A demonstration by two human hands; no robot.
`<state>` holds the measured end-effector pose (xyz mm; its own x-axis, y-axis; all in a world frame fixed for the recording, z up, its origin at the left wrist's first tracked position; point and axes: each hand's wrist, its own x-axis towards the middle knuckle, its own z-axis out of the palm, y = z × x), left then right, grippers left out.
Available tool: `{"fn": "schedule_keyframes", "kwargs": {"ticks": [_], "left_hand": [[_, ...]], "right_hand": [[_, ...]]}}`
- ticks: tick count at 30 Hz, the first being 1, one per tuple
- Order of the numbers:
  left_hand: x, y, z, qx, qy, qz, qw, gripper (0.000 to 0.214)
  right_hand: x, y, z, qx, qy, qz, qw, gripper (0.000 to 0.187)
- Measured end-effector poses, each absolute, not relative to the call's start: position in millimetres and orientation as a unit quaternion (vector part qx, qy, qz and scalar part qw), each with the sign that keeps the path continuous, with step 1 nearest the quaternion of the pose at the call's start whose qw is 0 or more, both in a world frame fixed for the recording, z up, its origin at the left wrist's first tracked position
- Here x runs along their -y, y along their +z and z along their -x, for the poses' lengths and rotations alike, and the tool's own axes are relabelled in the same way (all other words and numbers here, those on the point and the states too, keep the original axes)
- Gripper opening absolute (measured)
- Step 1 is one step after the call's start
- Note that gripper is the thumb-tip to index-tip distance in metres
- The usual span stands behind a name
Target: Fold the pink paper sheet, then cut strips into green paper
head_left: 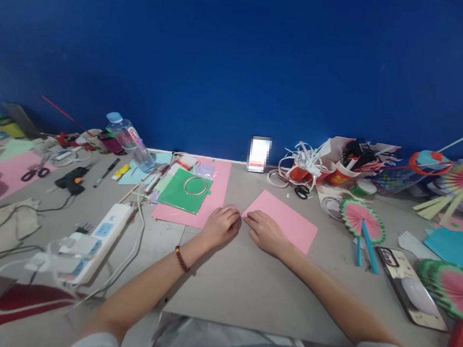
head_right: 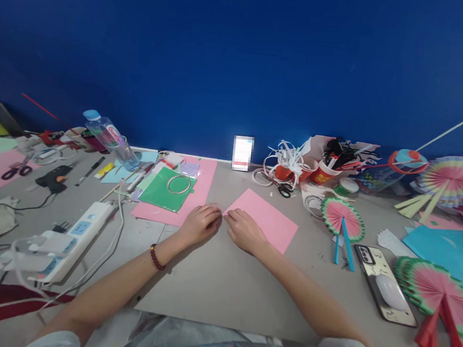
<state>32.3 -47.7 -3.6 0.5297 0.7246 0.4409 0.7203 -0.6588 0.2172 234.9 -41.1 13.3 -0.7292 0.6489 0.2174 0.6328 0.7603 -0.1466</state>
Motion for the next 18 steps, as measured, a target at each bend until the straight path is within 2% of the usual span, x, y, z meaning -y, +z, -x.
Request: {"fn": "schedule_keyframes", "kwargs": {"ticks": [8, 18], "left_hand": [[49.0, -1.0, -34.9, -0.411, 0.233, -0.881, -0.016, 0.020], [49.4, -0.1, -35.2, -0.416, 0.244, -0.876, -0.012, 0.019]], "right_hand": [[41.0, 9.8, -235.6, 0.929, 0.034, 0.341, 0.138, 0.036], [38.3, 16.2, -230.6, 0.934, 0.015, 0.344, 0.100, 0.028]]}}
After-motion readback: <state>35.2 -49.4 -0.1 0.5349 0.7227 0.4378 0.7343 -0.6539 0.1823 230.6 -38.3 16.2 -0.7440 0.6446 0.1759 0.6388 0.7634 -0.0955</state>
